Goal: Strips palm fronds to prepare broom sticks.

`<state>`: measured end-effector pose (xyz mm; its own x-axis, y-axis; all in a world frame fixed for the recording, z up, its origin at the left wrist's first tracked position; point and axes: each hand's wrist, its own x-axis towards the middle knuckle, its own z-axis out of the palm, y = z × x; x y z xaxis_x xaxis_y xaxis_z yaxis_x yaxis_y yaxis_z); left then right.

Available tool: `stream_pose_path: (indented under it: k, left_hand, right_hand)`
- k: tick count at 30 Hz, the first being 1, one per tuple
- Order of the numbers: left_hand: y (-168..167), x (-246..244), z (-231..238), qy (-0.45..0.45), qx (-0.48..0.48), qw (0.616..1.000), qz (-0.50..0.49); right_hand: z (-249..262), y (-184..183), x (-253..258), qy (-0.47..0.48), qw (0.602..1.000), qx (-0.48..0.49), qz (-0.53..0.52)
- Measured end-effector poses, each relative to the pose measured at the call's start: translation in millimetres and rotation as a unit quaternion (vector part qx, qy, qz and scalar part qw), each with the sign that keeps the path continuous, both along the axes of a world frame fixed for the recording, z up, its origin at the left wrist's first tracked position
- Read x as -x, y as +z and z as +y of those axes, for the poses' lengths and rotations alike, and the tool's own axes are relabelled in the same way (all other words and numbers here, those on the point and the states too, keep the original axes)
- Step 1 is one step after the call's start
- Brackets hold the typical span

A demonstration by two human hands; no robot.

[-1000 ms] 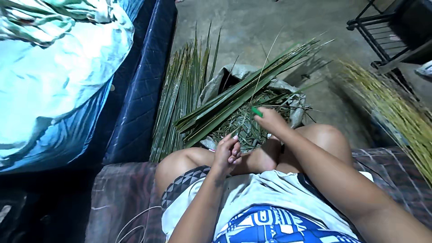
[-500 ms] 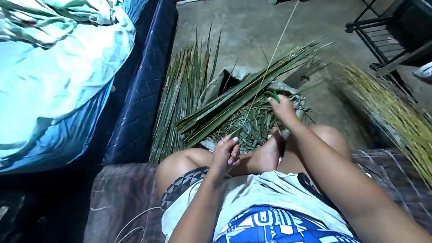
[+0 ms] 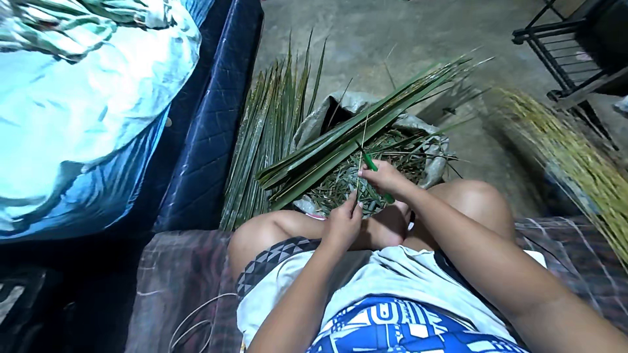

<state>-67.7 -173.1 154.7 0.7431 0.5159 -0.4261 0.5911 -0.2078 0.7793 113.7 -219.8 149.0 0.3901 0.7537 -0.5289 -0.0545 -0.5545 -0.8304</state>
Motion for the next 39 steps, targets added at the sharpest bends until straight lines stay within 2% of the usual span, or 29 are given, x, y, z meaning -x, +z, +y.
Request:
stream_pose_path:
  k: [5, 7, 9, 11, 13, 16, 19, 21, 27, 29, 31, 34, 39]
  left_hand:
    - [1, -4, -3, 0.001, -0.053, 0.999, 0.007]
    - [2, -6, 0, 0.008, -0.082, 0.996, 0.013]
    - [6, -6, 4, 0.019, -0.112, 0.993, 0.026]
    - [8, -6, 10, 0.037, -0.129, 0.990, 0.046]
    - [10, -7, 13, 0.058, -0.133, 0.986, 0.076]
    - [12, -8, 12, 0.070, -0.151, 0.982, 0.092]
    - [7, -10, 11, 0.072, -0.192, 0.977, 0.061]
    - [5, -11, 11, 0.072, -0.210, 0.975, 0.032]
    - [2, -5, 2, 0.074, -0.205, 0.976, -0.011]
    - [5, -5, 5, 0.077, -0.185, 0.980, 0.001]
    - [6, -6, 9, 0.082, -0.181, 0.980, 0.011]
    - [9, -7, 9, 0.082, -0.176, 0.980, 0.046]
    - [6, -6, 5, 0.072, -0.221, 0.972, 0.025]
  right_hand:
    - [0, -1, -4, -0.056, 0.997, 0.003, -0.061]
    - [0, 5, -1, -0.017, 0.993, 0.013, -0.113]
    - [-3, 15, 8, 0.074, 0.984, 0.037, -0.158]
    - [-10, 25, 26, 0.186, 0.965, 0.075, -0.170]
    - [-17, 31, 44, 0.250, 0.949, 0.097, -0.168]
    - [-17, 39, 58, 0.272, 0.926, 0.136, -0.222]
    - [-10, 41, 55, 0.268, 0.902, 0.156, -0.300]
    - [-4, 36, 46, 0.239, 0.901, 0.161, -0.324]
    - [2, 22, 6, 0.091, 0.927, 0.153, -0.330]
    - [-3, 27, 13, 0.115, 0.939, 0.132, -0.298]
    - [-8, 32, 29, 0.183, 0.948, 0.118, -0.233]
    - [-13, 35, 50, 0.252, 0.944, 0.105, -0.185]
    - [-8, 37, 48, 0.267, 0.919, 0.139, -0.256]
